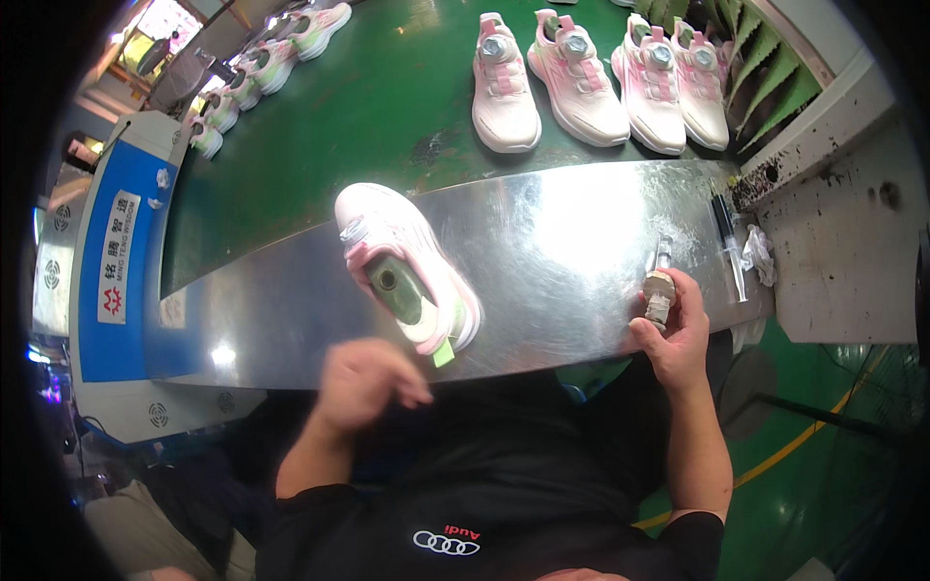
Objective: The person takes shoes from a conveyor belt, applies adhesive along the seams using a syringe, and places them back onto the conveyor belt.
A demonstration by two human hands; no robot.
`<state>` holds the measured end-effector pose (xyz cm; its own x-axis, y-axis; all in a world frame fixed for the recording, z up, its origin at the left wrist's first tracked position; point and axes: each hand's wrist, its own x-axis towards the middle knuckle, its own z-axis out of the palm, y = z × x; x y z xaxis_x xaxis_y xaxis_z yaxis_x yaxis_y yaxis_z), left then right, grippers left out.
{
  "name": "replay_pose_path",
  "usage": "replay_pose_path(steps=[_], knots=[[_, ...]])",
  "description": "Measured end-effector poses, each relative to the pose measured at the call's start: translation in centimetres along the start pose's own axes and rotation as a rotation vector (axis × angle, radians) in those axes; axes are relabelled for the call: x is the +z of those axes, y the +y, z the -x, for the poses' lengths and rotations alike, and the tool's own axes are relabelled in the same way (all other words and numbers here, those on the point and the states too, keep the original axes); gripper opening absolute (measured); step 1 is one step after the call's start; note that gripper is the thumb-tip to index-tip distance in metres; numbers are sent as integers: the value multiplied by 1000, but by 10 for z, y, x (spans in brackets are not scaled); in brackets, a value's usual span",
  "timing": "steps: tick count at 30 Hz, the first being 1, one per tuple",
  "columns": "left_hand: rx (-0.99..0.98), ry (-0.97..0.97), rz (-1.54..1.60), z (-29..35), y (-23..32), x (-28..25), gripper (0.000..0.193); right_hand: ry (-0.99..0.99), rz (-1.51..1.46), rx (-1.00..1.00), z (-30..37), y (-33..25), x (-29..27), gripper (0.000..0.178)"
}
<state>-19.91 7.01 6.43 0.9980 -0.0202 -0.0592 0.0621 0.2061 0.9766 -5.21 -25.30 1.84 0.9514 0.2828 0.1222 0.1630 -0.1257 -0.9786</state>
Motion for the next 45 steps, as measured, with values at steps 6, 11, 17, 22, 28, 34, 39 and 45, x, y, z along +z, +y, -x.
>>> replay_pose_path(steps=[6, 11, 17, 22, 28, 34, 39, 45], knots=[[-40, 669, -37, -58, 12, -106, 22, -7, -191, -1, 4, -10, -3, 63], [-288, 485, -214, -104, 6, -155, 32, -21, -262, 35, 10, -20, -5, 65], [-262, 365, -243, -121, 24, -89, 39, -16, -211, 55, 19, -24, -5, 64], [9, 177, 97, -121, 42, -29, 45, -54, -222, 130, 26, -25, -3, 57], [211, 18, 383, -119, 30, 2, 45, -89, -318, 137, 35, -52, -3, 66], [148, 0, 525, -114, 11, -6, 51, -124, -500, 147, 37, -89, 6, 85], [157, -1, 519, -96, 15, -7, 61, -304, -760, 68, 30, -108, 19, 97], [270, -75, 634, -88, 16, -1, 63, -493, -846, -38, 15, -129, 36, 91]])
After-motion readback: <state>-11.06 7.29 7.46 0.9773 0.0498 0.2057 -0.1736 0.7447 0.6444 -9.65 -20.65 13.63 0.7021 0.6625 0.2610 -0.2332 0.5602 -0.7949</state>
